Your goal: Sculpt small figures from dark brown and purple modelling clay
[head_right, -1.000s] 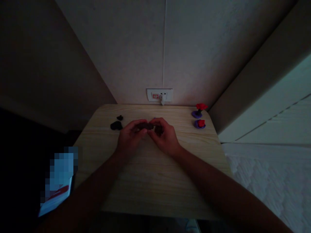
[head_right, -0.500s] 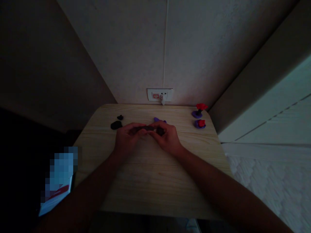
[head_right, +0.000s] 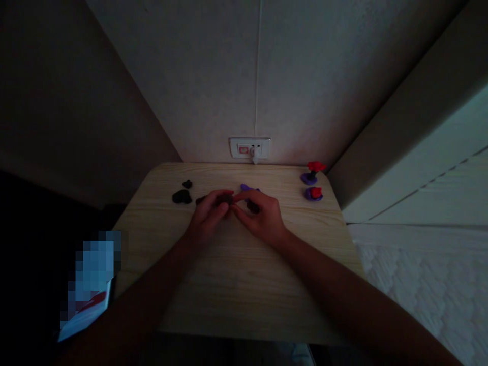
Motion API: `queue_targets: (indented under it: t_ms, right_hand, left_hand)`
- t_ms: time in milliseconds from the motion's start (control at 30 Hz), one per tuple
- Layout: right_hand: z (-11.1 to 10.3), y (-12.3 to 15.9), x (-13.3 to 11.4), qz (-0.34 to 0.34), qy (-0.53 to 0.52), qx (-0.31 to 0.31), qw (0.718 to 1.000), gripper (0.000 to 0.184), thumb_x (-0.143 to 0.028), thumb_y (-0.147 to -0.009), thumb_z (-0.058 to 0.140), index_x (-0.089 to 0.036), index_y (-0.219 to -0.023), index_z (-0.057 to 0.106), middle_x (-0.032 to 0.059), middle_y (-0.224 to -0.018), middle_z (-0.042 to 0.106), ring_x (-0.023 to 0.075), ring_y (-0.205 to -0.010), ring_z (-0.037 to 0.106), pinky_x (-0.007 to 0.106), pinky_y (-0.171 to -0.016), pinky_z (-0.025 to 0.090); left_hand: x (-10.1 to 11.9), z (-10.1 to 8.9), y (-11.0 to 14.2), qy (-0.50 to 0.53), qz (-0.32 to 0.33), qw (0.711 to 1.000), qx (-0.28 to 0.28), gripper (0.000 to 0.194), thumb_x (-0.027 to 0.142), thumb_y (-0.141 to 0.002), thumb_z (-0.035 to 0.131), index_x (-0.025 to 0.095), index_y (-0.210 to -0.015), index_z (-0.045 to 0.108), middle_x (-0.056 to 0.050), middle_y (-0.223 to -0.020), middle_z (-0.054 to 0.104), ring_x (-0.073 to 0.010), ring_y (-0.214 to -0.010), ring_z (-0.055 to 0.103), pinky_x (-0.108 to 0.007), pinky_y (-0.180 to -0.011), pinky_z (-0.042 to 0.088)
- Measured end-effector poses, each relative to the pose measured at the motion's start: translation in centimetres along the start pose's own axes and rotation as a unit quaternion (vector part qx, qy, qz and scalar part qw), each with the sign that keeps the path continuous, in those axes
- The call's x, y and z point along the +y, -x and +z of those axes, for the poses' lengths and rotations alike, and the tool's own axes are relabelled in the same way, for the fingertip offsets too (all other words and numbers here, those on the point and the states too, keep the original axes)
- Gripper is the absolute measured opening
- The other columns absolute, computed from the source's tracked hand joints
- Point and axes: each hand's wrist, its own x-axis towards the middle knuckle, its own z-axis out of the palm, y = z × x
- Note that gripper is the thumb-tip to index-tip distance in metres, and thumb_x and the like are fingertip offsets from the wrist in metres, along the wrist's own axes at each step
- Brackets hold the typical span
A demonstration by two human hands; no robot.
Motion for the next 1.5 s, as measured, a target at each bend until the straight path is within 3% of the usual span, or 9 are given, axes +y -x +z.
queue_targets:
  t_ms: [167,333,567,633,767,900,1200,1367,1500]
  right_hand:
    - [-0.1,0.0,-0.4,-0.054,0.016,0.014,0.998,0.012,-0.029,-0.089,0.071,-0.019,-0.096,0.072,0.0037,-0.081,0.071,0.0127,-0.062,0.057,0.027,-0.057,0.045]
    - [0.0,-0.2,-0.3,-0.108,0.016,0.001,0.994,0.012,-0.022,-0.092,0.066,-0.021,-0.099,0.076,0.0047,-0.084,0.074,0.0153,-0.071,0.064,0.029,-0.064,0.05]
    - [0.4,-0.1,-0.2,0.001,-0.088,-0.041,0.995,0.016,-0.024,-0.089,0.066,-0.022,-0.099,0.078,0.0032,-0.08,0.072,0.0148,-0.068,0.059,0.029,-0.063,0.045]
    - [0.6,-0.1,-0.1,0.094,-0.212,-0.047,0.972,0.02,-0.029,-0.087,0.061,-0.021,-0.097,0.077,0.0026,-0.075,0.068,0.0142,-0.063,0.054,0.028,-0.057,0.04]
    - [0.4,-0.3,0.0,0.236,-0.465,-0.026,0.853,0.033,-0.035,-0.081,0.05,-0.018,-0.097,0.072,0.002,-0.071,0.059,0.0116,-0.052,0.039,0.025,-0.047,0.027]
    - [0.0,-0.6,-0.2,0.283,-0.523,-0.02,0.804,0.03,-0.034,-0.075,0.048,-0.018,-0.093,0.067,0.003,-0.072,0.059,0.0121,-0.052,0.04,0.025,-0.047,0.029]
    - [-0.1,-0.8,0.0,0.296,-0.513,-0.028,0.805,0.028,-0.034,-0.074,0.048,-0.018,-0.092,0.064,0.001,-0.068,0.058,0.0115,-0.045,0.039,0.024,-0.042,0.028]
    - [0.0,-0.8,0.1,0.293,-0.506,-0.024,0.811,0.027,-0.035,-0.076,0.048,-0.018,-0.091,0.063,0.0011,-0.068,0.058,0.0115,-0.046,0.038,0.024,-0.042,0.029]
    - [0.2,-0.8,0.3,0.29,-0.503,-0.022,0.814,0.027,-0.037,-0.079,0.048,-0.018,-0.092,0.063,0.0009,-0.068,0.057,0.0118,-0.046,0.039,0.024,-0.042,0.028]
  left_hand:
    - [0.8,0.0,0.2,-0.116,0.034,0.992,-0.021,0.024,0.037,-0.099,0.049,0.018,-0.108,0.061,-0.008,-0.105,0.067,-0.0226,-0.101,0.061,-0.036,-0.092,0.045]
    - [0.4,0.2,0.4,-0.117,0.01,0.991,-0.057,0.024,0.037,-0.101,0.045,0.018,-0.112,0.056,-0.005,-0.092,0.064,-0.0197,-0.085,0.059,-0.034,-0.081,0.045]
    - [-0.7,0.3,0.5,0.02,-0.043,0.998,-0.029,0.027,0.04,-0.098,0.051,0.019,-0.112,0.06,-0.001,-0.081,0.054,-0.0146,-0.07,0.047,-0.027,-0.064,0.038]
    - [-0.8,0.3,0.3,0.075,-0.059,0.995,-0.034,0.028,0.04,-0.095,0.055,0.019,-0.113,0.062,0.001,-0.078,0.051,-0.0132,-0.066,0.044,-0.026,-0.059,0.035]
    - [-0.3,0.4,-0.1,0.106,-0.067,0.992,-0.03,0.033,0.049,-0.093,0.055,0.018,-0.085,0.06,0.003,-0.066,0.045,-0.0104,-0.055,0.036,-0.025,-0.052,0.026]
    - [0.1,0.4,0.0,0.004,-0.042,0.999,0.002,0.047,0.048,-0.096,0.05,0.019,-0.06,0.047,0.004,-0.054,0.04,-0.0093,-0.05,0.035,-0.027,-0.051,0.025]
    - [-0.3,0.6,0.5,0.061,-0.113,0.992,0.011,0.04,0.048,-0.094,0.052,0.021,-0.065,0.048,0.008,-0.05,0.038,-0.0073,-0.04,0.03,-0.024,-0.043,0.024]
    - [0.6,1.2,-0.3,0.169,-0.095,0.981,-0.013,0.044,0.052,-0.096,0.05,0.018,-0.068,0.059,0.0,-0.052,0.055,-0.0138,-0.056,0.054,-0.028,-0.062,0.044]
    - [1.3,1.1,-0.7,0.278,-0.126,0.952,0.019,0.042,0.051,-0.095,0.054,0.016,-0.074,0.061,-0.006,-0.071,0.068,-0.0154,-0.064,0.06,-0.028,-0.063,0.044]
